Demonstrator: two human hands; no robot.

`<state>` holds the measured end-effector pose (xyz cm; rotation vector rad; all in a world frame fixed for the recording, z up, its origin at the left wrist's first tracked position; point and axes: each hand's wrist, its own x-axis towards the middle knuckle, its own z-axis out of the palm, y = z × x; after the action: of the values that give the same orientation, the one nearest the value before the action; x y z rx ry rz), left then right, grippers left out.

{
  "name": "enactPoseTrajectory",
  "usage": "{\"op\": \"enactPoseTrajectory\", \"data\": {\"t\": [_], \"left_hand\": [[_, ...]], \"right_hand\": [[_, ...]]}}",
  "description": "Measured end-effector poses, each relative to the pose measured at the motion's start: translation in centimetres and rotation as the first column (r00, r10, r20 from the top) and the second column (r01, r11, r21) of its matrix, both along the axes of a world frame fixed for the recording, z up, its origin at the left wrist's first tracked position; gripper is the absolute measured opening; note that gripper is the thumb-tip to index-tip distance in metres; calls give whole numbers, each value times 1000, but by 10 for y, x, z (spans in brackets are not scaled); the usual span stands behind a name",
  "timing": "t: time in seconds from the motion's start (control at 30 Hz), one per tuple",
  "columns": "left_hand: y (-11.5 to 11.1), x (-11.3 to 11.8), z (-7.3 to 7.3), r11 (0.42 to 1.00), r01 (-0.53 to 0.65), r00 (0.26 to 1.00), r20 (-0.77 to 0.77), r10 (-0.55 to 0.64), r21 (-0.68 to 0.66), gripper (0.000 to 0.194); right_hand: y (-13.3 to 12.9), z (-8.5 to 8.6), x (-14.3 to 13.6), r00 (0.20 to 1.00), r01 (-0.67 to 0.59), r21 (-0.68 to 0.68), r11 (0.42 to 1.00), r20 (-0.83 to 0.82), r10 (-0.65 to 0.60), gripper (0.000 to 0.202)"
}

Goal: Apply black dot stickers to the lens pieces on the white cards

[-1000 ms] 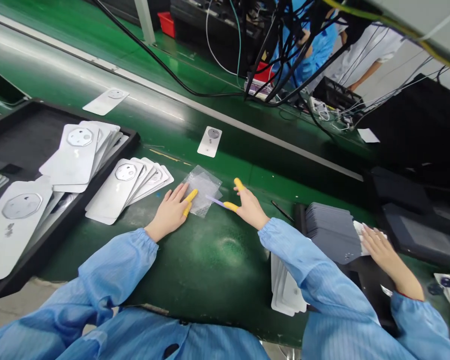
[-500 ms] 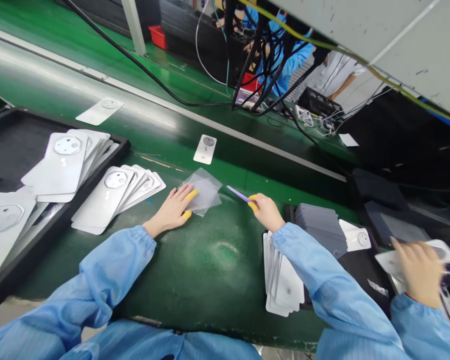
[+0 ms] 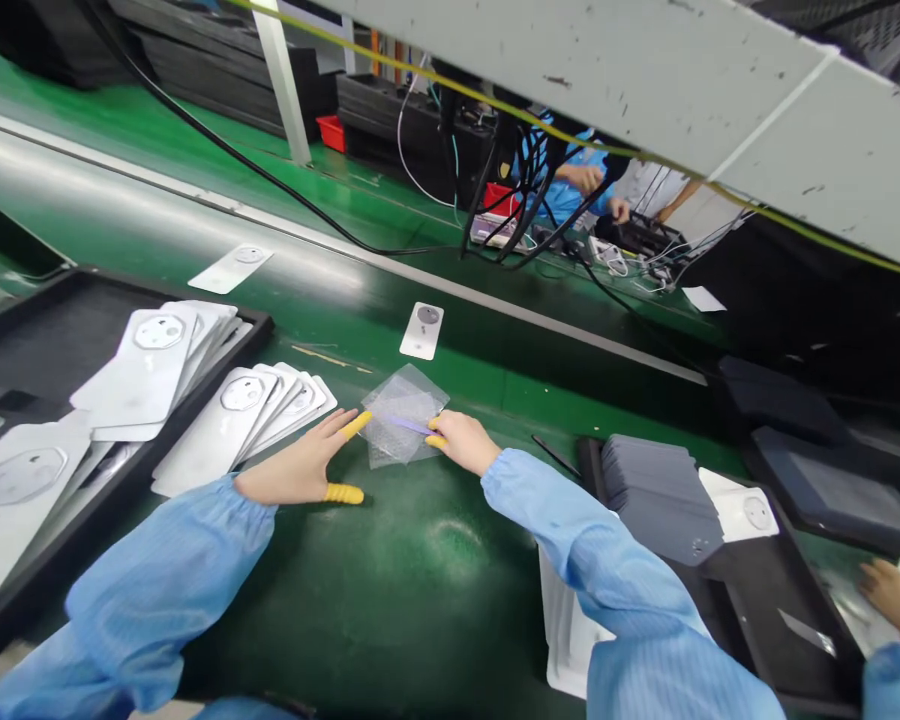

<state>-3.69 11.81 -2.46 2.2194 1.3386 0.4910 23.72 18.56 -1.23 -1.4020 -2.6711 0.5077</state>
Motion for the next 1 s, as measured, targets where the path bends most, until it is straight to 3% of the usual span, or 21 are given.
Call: {"op": "enactPoseTrajectory", "data": {"t": [0.1, 0.17, 0.27, 0.4, 0.5, 0.6, 0.7, 0.8, 0.9, 1.0], "left_hand": [[2, 0, -3, 986, -162, 979, 130, 156, 41, 60], [4, 0, -7, 959, -280, 941, 212, 264, 49, 45], [2, 0, -16, 905, -424, 868, 299, 397, 28, 40], [-4, -3, -28, 869, -493, 810, 351, 470, -25, 36], [-7, -3, -31, 849, -527, 777, 380, 501, -43, 34], [-9, 2, -25, 820, -572, 741, 423, 522, -9, 32], [-8, 6, -9, 801, -595, 719, 485, 498, 60, 32], [-7, 3, 17, 788, -603, 700, 555, 449, 123, 33], [-8, -8, 57, 765, -625, 664, 623, 414, 157, 30], [-3, -27, 111, 721, -662, 624, 683, 379, 205, 29]], "right_hand": [[21, 1, -10, 999, 1, 12, 1000, 53, -1, 24], [50, 2, -21, 995, 64, 70, 995, 73, -69, 28], [103, 1, -40, 981, 151, 156, 976, 94, -167, 33], [154, -9, -54, 980, 90, 157, 983, 160, -115, 40], [164, -17, -53, 974, -7, 148, 989, 223, -27, 36], [158, -18, -49, 960, -68, 200, 977, 280, 9, 35], [151, -16, -48, 951, -84, 286, 955, 308, -9, 32], [149, -10, -52, 953, -51, 379, 924, 294, -68, 31], [147, 3, -61, 964, -3, 477, 879, 236, -125, 30], [140, 17, -79, 980, 2, 556, 831, 166, -114, 30]]}}
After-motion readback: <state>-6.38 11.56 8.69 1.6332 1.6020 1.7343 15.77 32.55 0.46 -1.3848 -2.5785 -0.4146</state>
